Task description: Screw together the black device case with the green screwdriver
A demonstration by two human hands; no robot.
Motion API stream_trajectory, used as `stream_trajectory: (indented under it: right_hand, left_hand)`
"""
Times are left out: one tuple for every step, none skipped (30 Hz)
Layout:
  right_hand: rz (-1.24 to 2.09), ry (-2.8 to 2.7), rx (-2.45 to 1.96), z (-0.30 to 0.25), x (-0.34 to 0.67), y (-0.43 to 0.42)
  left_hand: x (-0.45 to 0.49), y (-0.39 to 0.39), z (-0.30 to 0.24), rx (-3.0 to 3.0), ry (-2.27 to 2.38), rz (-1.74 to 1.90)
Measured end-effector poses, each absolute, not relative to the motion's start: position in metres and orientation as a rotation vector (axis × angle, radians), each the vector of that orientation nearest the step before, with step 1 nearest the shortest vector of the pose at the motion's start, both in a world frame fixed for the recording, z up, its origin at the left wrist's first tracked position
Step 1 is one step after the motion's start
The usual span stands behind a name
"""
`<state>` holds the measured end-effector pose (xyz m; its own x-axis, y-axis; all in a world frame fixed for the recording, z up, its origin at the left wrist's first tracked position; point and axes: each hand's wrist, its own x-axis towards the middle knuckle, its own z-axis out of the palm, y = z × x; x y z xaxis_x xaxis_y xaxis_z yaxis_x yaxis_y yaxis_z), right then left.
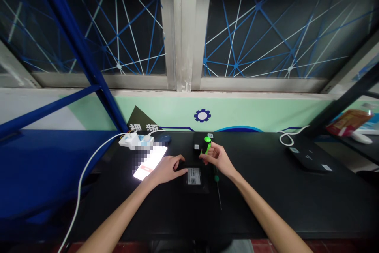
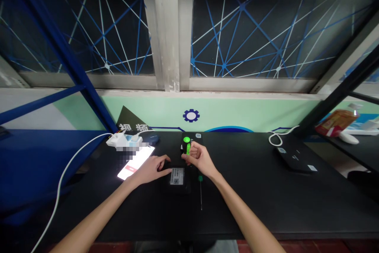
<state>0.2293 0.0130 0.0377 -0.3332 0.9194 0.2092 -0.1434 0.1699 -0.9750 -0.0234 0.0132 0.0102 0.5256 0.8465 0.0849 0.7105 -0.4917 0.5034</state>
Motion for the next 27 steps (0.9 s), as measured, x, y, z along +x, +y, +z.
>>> stream_trajectory:
  right_hand:
    - [1.364, -1.477, -0.79, 0.0382, 0.231, 0.013]
    - [1.366, -1.499, -0.786, 0.0386, 0.2325, 0.0128]
    - [1.364, -1.521, -0.782, 0.0391, 0.2337, 0.0126]
    - [1.361, -1.541, -0.779, 0.0394, 0.2345, 0.0123]
    - [1.356, -1.557, -0.775, 0.0396, 0.2348, 0.012]
    - [1.351, -1.565, -0.774, 0.0396, 0.2347, 0.0116]
    - [1.342, -1.567, -0.776, 0.0394, 0.2342, 0.0112]
    - [1.331, -1.565, -0.782, 0.0388, 0.2333, 0.0109]
    - [1.314, -1.56, -0.793, 0.0381, 0.2322, 0.0105]
    - [1.295, -1.555, -0.808, 0.037, 0.231, 0.0103]
    - [1.276, -1.551, -0.825, 0.0359, 0.2299, 0.0102]
    - [1.262, -1.546, -0.838, 0.0347, 0.229, 0.0102]
    - [1.257, -1.537, -0.843, 0.0336, 0.2283, 0.0104]
    - [1.26, -1.527, -0.841, 0.0326, 0.2281, 0.0107]
    - [1.268, -1.516, -0.833, 0.032, 0.2284, 0.011]
    - [1.278, -1.506, -0.822, 0.0317, 0.229, 0.0114]
    - [1.289, -1.497, -0.809, 0.0317, 0.2301, 0.0117]
    - [1.301, -1.496, -0.796, 0.0322, 0.2314, 0.0119]
    - [1.313, -1.501, -0.784, 0.033, 0.2328, 0.012]
    - [1.325, -1.511, -0.773, 0.034, 0.2342, 0.0119]
    - [1.334, -1.522, -0.759, 0.0351, 0.2353, 0.0117]
    - [1.338, -1.535, -0.748, 0.0361, 0.2362, 0.0114]
    - [1.337, -1.548, -0.738, 0.0368, 0.2366, 0.0111]
    - [1.331, -1.557, -0.731, 0.0373, 0.2366, 0.0107]
    - [1.323, -1.56, -0.727, 0.0373, 0.2362, 0.0103]
    - [1.313, -1.557, -0.73, 0.037, 0.2353, 0.0101]
    - [1.303, -1.55, -0.74, 0.0364, 0.2341, 0.0099]
  left_hand:
    - [-0.0234, 0.013, 0.0102, 2.36, 1.275, 0.453]
    - [-0.0233, 0.013, 0.0101, 2.36, 1.274, 0.453]
    - [-0.0232, 0.0129, 0.0099, 2.359, 1.274, 0.454]
    - [-0.0232, 0.0129, 0.0097, 2.359, 1.273, 0.454]
    - [-0.0231, 0.013, 0.0093, 2.358, 1.273, 0.455]
    - [-0.0231, 0.0131, 0.0089, 2.358, 1.274, 0.456]
    - [-0.0231, 0.0133, 0.0085, 2.357, 1.275, 0.457]
    - [-0.0231, 0.0135, 0.008, 2.357, 1.277, 0.458]
    - [-0.0232, 0.0137, 0.0076, 2.357, 1.28, 0.46]
    - [-0.0233, 0.014, 0.0073, 2.356, 1.282, 0.461]
    - [-0.0235, 0.0142, 0.007, 2.356, 1.283, 0.461]
    - [-0.0236, 0.0143, 0.0069, 2.356, 1.282, 0.459]
    - [-0.0237, 0.0144, 0.007, 2.356, 1.281, 0.458]
    - [-0.0239, 0.0144, 0.0071, 2.357, 1.279, 0.457]
    - [-0.024, 0.0143, 0.0073, 2.358, 1.277, 0.457]
    - [-0.024, 0.0141, 0.0076, 2.36, 1.276, 0.458]
    - [-0.024, 0.0139, 0.0078, 2.361, 1.275, 0.459]
    - [-0.024, 0.0138, 0.0079, 2.363, 1.274, 0.461]
    - [-0.024, 0.0136, 0.008, 2.364, 1.273, 0.461]
    - [-0.0239, 0.0136, 0.0079, 2.365, 1.273, 0.461]
    - [-0.0238, 0.0136, 0.0078, 2.365, 1.274, 0.461]
    - [-0.0237, 0.0136, 0.0077, 2.365, 1.275, 0.461]
    - [-0.0236, 0.0137, 0.0077, 2.365, 1.275, 0.46]
    - [-0.0235, 0.0138, 0.0077, 2.365, 1.276, 0.459]
    - [-0.0235, 0.0138, 0.0079, 2.364, 1.276, 0.459]
    - [-0.0234, 0.0138, 0.0082, 2.364, 1.276, 0.458]
    - [-0.0233, 0.0138, 0.0086, 2.363, 1.276, 0.457]
